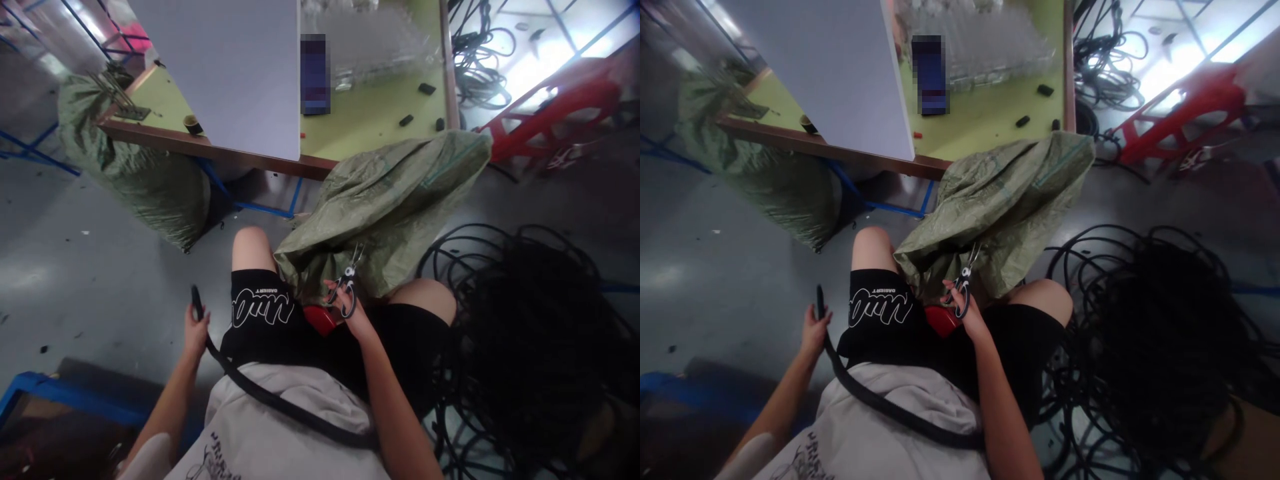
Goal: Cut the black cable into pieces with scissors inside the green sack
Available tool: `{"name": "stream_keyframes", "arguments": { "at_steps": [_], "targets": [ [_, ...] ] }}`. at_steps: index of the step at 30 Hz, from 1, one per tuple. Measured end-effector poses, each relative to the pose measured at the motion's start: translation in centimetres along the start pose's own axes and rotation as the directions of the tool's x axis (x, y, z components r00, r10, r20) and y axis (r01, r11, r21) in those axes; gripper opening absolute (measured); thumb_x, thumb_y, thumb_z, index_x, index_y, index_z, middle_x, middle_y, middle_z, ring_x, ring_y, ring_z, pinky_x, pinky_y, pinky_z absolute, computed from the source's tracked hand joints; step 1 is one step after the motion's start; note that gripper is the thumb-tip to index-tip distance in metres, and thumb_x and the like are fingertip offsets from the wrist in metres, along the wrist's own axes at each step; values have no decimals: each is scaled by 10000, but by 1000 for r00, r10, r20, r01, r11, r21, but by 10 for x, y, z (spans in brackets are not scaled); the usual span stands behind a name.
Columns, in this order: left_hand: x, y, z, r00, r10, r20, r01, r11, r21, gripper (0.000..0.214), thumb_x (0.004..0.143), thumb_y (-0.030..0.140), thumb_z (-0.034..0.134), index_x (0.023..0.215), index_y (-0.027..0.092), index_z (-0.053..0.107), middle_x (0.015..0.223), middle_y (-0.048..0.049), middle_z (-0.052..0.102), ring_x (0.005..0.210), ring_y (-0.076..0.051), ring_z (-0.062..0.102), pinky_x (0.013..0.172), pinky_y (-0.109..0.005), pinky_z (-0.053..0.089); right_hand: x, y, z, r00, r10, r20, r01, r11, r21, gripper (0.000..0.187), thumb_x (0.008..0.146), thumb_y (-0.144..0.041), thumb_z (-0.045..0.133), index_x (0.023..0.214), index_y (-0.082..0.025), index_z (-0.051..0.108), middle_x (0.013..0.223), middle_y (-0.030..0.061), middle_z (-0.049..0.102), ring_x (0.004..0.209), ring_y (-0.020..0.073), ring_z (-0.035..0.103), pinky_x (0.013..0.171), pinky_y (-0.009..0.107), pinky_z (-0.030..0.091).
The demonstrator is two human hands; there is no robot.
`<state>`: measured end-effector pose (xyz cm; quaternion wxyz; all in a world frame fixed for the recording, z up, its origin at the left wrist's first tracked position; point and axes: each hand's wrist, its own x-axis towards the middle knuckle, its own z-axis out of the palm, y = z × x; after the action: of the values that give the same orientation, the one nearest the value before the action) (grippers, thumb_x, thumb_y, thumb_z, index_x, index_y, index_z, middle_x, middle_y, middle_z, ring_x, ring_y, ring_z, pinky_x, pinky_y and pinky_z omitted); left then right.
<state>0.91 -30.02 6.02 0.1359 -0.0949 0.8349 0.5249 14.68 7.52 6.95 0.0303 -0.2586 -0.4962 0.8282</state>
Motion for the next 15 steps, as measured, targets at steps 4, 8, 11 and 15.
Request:
{"name": "stream_keyframes", "arguments": {
  "at_steps": [4,8,11,15],
  "targets": [
    [-6,55,-37,974,154,165,-126,977,-169,719,773,229,573,1442,251,310,1479,-74,394,1340,-266,394,1085,-422,388,4,-1,19,999,47,26,-50,991,121,344,780,-516,657,979,-236,654,1288,55,567,852,167,635,847,368,509],
    [-56,93,-48,758,48,651,-48,999,-18,631,800,259,576,1413,259,428,1465,-58,424,1294,-297,452,1079,-441,398,5,-10,74,978,92,186,-142,949,280,389,757,-538,675,1037,-270,641,1355,32,517,1044,230,605,879,428,513],
    [-84,87,-45,628,-7,778,-69,996,64,610,808,208,513,1411,261,436,1486,-29,391,1315,-278,430,1093,-439,379,4,-24,110,956,82,282,-191,902,387,544,763,-739,514,1023,-276,631,1360,25,518,1129,266,565,890,465,511],
    [-95,63,-53,624,-23,781,-210,958,196,670,780,115,441,1430,271,400,1484,-4,397,1362,-243,362,1152,-447,256,9,-45,109,987,-7,159,-78,849,523,619,794,-797,342,934,-266,627,1322,24,549,1109,251,569,942,471,483]
  ]
}}
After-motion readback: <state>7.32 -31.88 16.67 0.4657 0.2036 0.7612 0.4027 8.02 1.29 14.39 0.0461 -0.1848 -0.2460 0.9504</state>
